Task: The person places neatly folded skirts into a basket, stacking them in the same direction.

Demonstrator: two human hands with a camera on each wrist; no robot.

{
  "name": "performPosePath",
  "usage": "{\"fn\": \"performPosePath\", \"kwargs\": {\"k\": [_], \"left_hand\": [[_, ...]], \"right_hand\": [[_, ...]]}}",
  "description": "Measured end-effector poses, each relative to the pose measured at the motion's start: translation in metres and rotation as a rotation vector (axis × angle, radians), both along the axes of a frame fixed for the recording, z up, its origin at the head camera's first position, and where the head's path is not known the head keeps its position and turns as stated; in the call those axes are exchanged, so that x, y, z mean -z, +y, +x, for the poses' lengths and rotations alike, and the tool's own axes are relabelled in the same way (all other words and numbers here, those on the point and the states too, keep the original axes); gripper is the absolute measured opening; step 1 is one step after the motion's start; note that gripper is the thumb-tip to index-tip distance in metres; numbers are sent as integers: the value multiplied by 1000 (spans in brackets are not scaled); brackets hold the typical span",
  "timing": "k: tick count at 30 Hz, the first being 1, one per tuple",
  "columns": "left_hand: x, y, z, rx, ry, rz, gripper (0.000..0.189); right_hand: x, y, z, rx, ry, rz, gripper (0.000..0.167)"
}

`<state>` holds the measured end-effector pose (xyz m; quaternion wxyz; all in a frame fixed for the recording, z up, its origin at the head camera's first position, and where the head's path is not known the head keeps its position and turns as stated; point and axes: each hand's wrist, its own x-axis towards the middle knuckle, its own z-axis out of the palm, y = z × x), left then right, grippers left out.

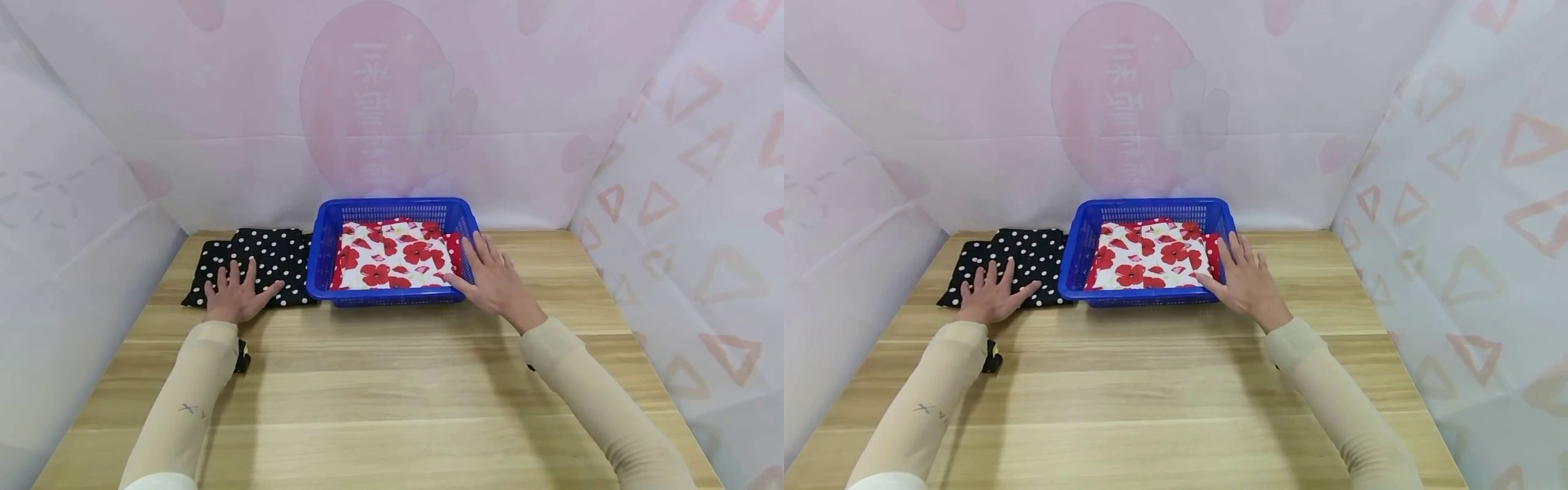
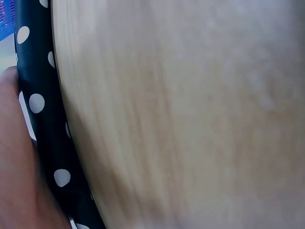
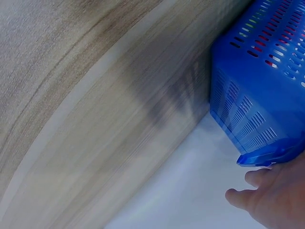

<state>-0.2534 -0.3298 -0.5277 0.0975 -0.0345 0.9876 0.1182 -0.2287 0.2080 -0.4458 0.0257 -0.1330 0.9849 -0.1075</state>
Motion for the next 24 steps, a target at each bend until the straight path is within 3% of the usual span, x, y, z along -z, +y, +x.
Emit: {"fn": "performPosePath", "kwargs": {"k": [9,24], "left_hand": [[-21,10,19,11,-18,-29,115],[-24,16,39,13,-19,-38,113]], "right_hand": [[1,-1,-2,1,-2,-15,101],[0,1,-3,8,10,13,100]]}}
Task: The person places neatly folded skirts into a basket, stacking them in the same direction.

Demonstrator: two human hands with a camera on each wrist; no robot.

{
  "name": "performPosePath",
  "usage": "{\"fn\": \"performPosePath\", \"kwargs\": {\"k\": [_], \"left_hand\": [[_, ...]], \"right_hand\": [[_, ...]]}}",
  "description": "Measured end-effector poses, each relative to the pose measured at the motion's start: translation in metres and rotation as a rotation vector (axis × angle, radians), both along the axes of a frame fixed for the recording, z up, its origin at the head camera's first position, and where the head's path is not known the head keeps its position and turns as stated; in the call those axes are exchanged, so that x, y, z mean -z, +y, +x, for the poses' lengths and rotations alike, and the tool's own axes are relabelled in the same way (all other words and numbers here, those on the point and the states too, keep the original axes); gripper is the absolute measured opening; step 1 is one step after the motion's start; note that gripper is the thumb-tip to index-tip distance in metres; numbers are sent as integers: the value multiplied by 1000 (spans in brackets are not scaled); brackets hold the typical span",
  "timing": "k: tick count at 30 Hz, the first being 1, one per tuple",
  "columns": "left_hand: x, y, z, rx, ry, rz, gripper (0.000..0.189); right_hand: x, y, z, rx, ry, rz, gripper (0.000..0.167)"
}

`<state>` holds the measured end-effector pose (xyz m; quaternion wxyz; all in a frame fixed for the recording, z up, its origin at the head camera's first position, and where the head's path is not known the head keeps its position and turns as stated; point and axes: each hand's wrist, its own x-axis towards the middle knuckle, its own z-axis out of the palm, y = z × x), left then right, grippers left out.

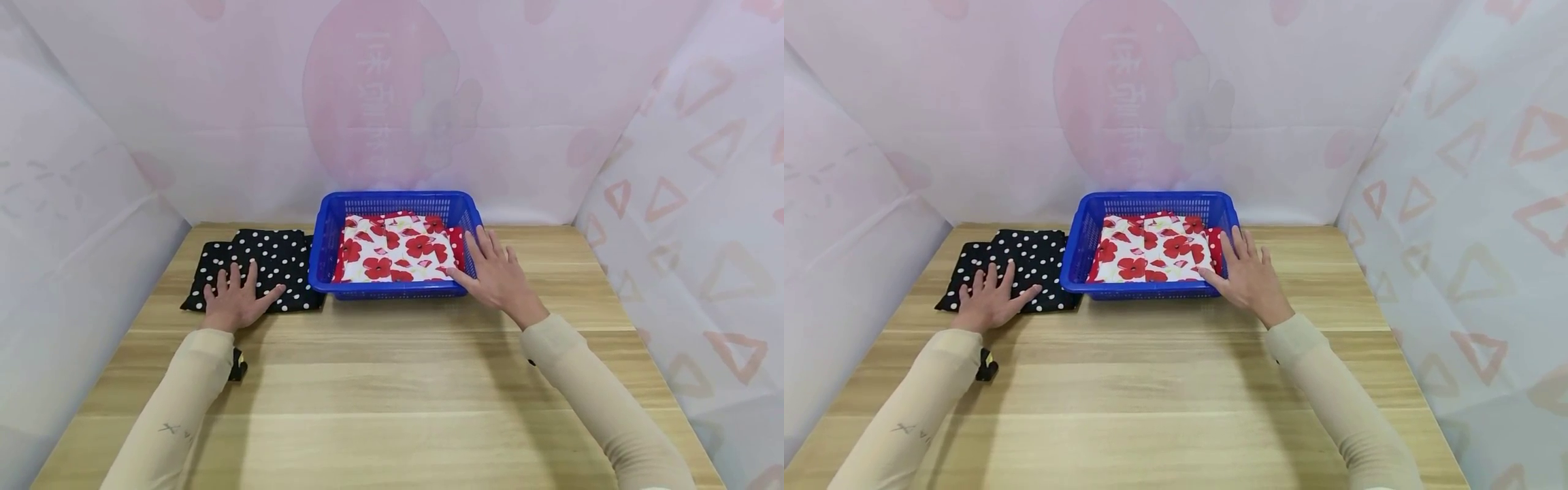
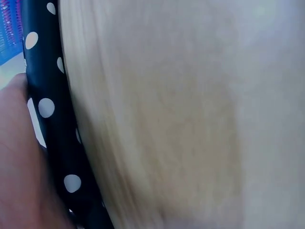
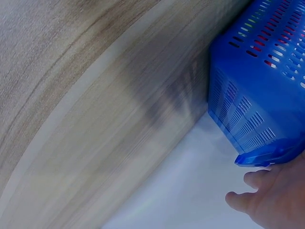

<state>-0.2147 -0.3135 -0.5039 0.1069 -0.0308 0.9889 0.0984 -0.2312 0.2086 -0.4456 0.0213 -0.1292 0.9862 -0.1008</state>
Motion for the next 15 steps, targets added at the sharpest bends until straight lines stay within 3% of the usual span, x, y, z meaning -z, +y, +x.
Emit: {"fn": "performPosePath", "kwargs": {"k": [8,15], "left_hand": [[1,1,11,-1,-17,-7,113],[2,2,28,3,-8,-11,113]], "right_hand": [[-2,0,-1,7,-6,-10,102],[-1,-1,0,2,-13,-17,102]]}}
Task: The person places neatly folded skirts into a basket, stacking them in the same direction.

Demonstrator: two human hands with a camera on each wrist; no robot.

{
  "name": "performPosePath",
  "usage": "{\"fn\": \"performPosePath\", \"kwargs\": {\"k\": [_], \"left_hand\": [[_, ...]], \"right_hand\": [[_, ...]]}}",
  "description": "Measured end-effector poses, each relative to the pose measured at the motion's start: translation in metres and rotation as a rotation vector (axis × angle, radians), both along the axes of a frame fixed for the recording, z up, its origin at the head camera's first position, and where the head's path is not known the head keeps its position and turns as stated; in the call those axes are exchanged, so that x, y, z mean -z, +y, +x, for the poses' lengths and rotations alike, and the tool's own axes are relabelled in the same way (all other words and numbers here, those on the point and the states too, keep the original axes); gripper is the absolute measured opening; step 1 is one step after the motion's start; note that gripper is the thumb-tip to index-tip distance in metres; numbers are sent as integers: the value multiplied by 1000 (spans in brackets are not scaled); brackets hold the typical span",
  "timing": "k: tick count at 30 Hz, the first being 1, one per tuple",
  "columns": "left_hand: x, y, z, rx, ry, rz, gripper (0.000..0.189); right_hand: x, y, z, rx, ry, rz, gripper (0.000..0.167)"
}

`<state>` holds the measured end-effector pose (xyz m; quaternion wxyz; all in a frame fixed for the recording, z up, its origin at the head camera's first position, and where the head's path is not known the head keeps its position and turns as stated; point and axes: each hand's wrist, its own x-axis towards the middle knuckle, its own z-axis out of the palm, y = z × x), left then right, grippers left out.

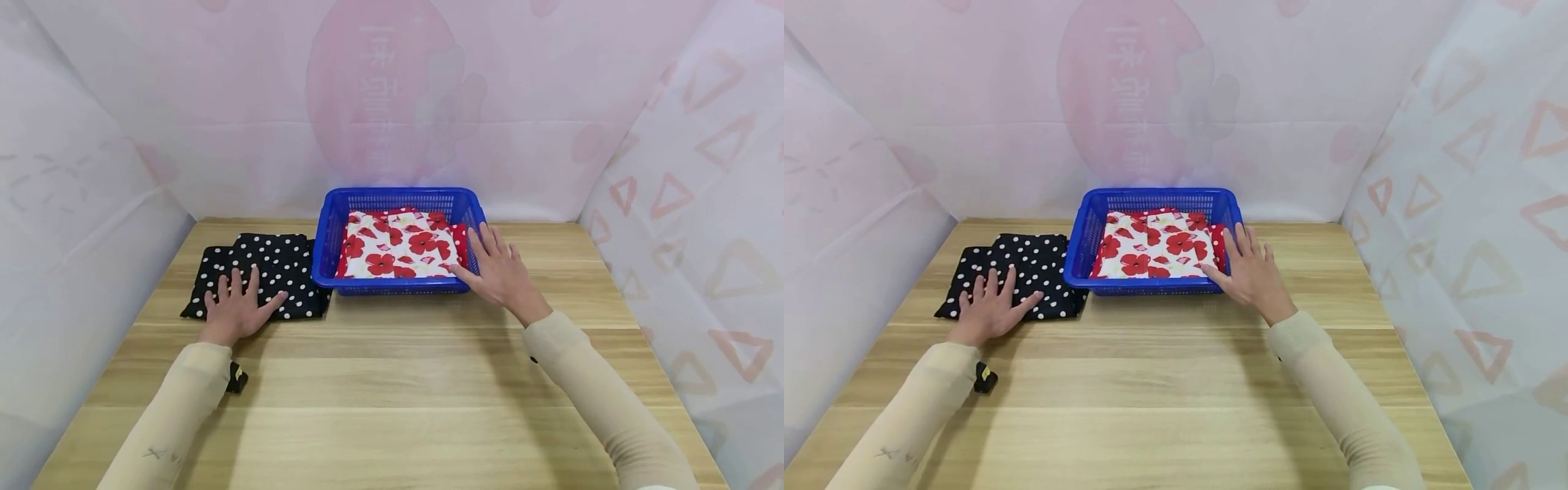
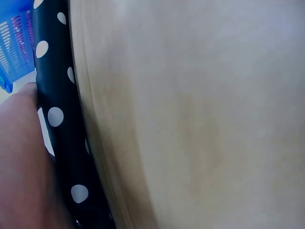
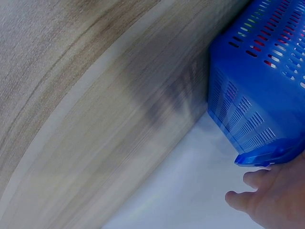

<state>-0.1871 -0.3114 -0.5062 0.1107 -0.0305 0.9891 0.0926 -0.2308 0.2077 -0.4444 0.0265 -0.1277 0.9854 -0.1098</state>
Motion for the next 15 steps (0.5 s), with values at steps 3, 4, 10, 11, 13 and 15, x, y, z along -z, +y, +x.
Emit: {"fn": "performPosePath", "kwargs": {"k": [3,4,10,11,13,15], "left_hand": [[0,1,6,0,5,-1,113],[0,1,8,0,6,-1,113],[2,-1,22,5,-9,18,113],[2,0,25,6,-12,23,112],[1,0,28,8,-9,27,112],[0,0,31,11,-3,20,112]], "right_hand": [[0,1,0,-1,-1,1,102],[0,1,0,1,0,2,102],[-1,0,0,4,-2,12,101],[-1,0,0,4,-2,14,100],[-1,0,0,5,2,16,100],[-1,0,0,7,4,19,100]]}}
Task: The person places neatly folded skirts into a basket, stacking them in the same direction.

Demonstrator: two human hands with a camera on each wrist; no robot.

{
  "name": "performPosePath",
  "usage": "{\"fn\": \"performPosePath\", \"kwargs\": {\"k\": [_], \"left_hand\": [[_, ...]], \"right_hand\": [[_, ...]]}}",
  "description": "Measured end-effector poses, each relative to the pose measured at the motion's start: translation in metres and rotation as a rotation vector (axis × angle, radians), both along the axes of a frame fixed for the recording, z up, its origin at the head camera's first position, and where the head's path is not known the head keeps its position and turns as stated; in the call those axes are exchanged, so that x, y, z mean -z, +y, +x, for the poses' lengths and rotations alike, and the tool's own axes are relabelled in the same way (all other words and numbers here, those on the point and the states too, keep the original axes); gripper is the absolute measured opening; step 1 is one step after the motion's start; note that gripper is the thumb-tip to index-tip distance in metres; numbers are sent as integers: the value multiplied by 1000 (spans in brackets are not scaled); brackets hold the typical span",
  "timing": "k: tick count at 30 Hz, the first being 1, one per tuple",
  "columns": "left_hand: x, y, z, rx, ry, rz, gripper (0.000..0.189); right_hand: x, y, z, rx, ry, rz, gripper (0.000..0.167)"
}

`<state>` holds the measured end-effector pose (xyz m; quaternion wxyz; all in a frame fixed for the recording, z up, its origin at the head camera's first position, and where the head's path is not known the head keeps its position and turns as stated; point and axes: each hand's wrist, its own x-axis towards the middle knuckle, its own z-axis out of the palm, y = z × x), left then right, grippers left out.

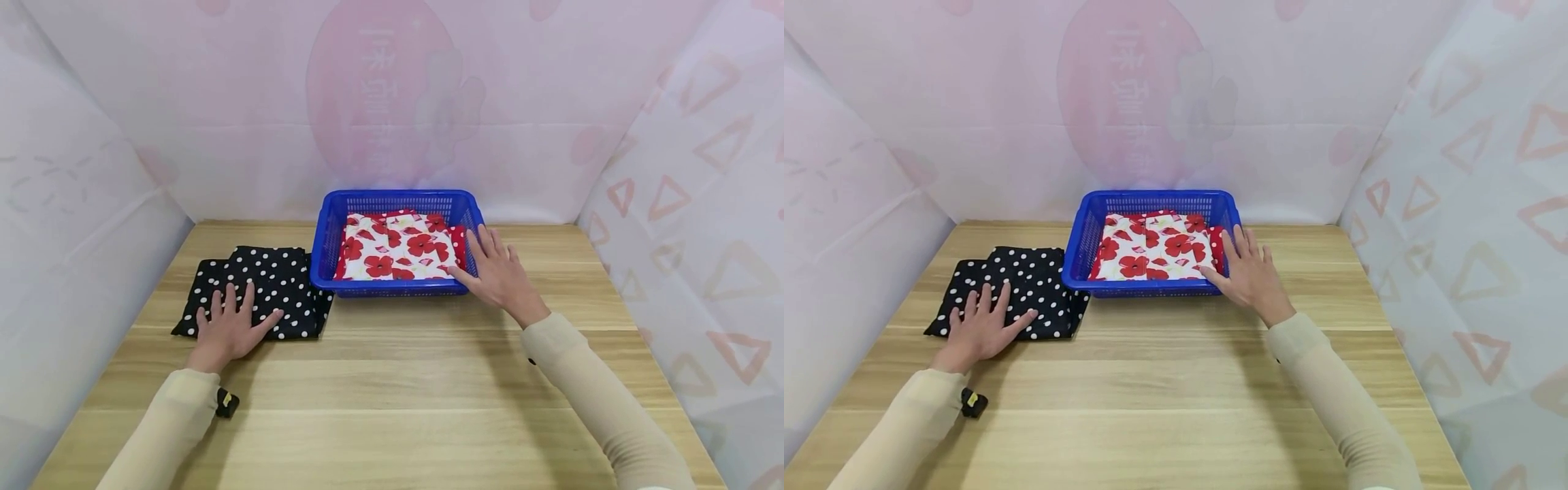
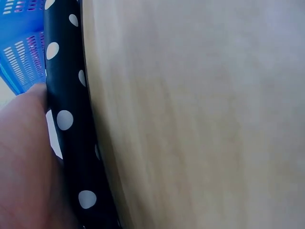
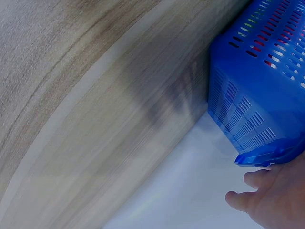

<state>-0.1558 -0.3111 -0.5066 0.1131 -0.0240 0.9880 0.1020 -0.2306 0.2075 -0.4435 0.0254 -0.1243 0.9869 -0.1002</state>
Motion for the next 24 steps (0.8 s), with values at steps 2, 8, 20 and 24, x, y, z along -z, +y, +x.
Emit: {"fn": "performPosePath", "kwargs": {"k": [2,8,20,24], "left_hand": [[-1,1,4,0,4,-4,111],[-5,6,12,-5,-9,-12,112],[-5,14,34,-3,5,-39,113],[-4,18,42,0,15,-38,113]], "right_hand": [[0,0,0,-2,-1,-4,100],[0,0,0,-4,-5,-8,101],[3,1,-1,-6,-2,-23,100],[3,1,-1,-4,1,-18,100]]}}
